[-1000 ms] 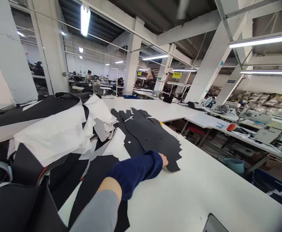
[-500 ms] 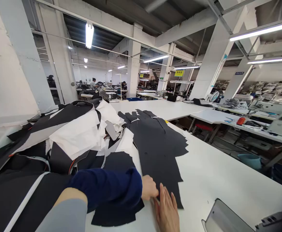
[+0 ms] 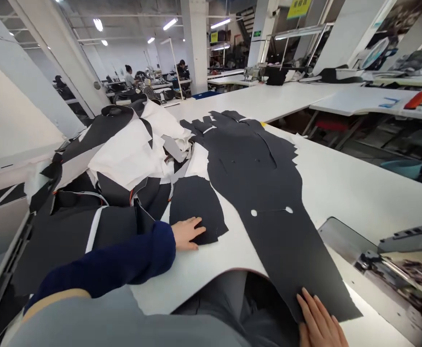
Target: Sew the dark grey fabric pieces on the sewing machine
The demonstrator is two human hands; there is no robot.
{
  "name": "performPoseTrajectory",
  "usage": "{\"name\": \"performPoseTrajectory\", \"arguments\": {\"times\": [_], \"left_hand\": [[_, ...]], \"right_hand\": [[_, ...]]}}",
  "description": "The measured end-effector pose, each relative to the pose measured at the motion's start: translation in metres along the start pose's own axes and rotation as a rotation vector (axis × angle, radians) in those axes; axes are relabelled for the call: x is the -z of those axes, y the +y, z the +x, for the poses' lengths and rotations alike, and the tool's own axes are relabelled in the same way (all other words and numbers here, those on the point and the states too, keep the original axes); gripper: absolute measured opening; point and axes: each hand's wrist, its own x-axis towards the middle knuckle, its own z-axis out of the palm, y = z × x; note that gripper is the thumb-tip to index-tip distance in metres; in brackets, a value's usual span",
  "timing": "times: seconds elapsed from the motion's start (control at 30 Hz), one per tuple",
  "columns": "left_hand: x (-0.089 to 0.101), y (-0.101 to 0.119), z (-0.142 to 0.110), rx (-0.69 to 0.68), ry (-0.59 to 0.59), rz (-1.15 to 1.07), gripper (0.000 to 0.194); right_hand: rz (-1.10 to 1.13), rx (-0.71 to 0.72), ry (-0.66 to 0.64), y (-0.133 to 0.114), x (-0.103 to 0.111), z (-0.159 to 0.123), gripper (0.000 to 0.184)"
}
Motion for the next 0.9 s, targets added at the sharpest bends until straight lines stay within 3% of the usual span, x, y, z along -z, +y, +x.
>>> {"name": "performPoseTrajectory", "arguments": {"times": [0.07,0.13,0.2,0.27,0.3,0.37,0.43,0.53,0.6,0.67,0.77,0.9], "left_hand": [[0.027,-0.001,0.003,-0.035,-0.066,0.052,0.043],[0.068,0.003,0.012,-0.008,0.0,0.196,0.029],[0.111,0.02,0.031,-0.063,0.225,0.363,0.023],[0.143,0.054,0.058,-0.312,0.472,0.449,0.025],[0.15,0.078,0.073,-0.487,0.551,0.458,0.024],[0.142,0.134,0.103,-0.833,0.598,0.431,0.02],[0.109,0.188,0.128,-1.118,0.519,0.36,0.017],[0.049,0.241,0.154,-1.328,0.324,0.193,0.017],[0.023,0.255,0.165,-1.323,0.242,0.101,0.026],[0.013,0.259,0.172,-1.227,0.202,0.046,0.045],[0.016,0.26,0.181,-1.074,0.139,0.043,0.062],[0.021,0.271,0.2,-0.971,0.182,0.145,0.048]], "right_hand": [[-0.052,-0.02,-0.003,-0.013,0.002,-0.007,0.052],[-0.086,-0.039,-0.017,-0.026,0.002,-0.01,0.051],[-0.101,-0.06,-0.026,-0.035,0.003,-0.01,0.049],[-0.086,-0.08,-0.01,-0.043,0.006,-0.009,0.05],[-0.069,-0.097,0.004,-0.046,0.008,-0.008,0.05],[-0.032,-0.15,0.041,-0.054,0.014,-0.008,0.049],[-0.027,-0.223,0.084,-0.062,0.02,-0.01,0.048],[-0.091,-0.297,0.131,-0.067,0.025,-0.015,0.051],[-0.118,-0.333,0.153,-0.066,0.027,-0.019,0.047],[-0.12,-0.36,0.172,-0.062,0.027,-0.023,0.032],[-0.122,-0.335,0.176,-0.057,0.024,-0.028,0.017],[-0.108,-0.244,0.15,-0.052,0.017,-0.031,0.023]]}}
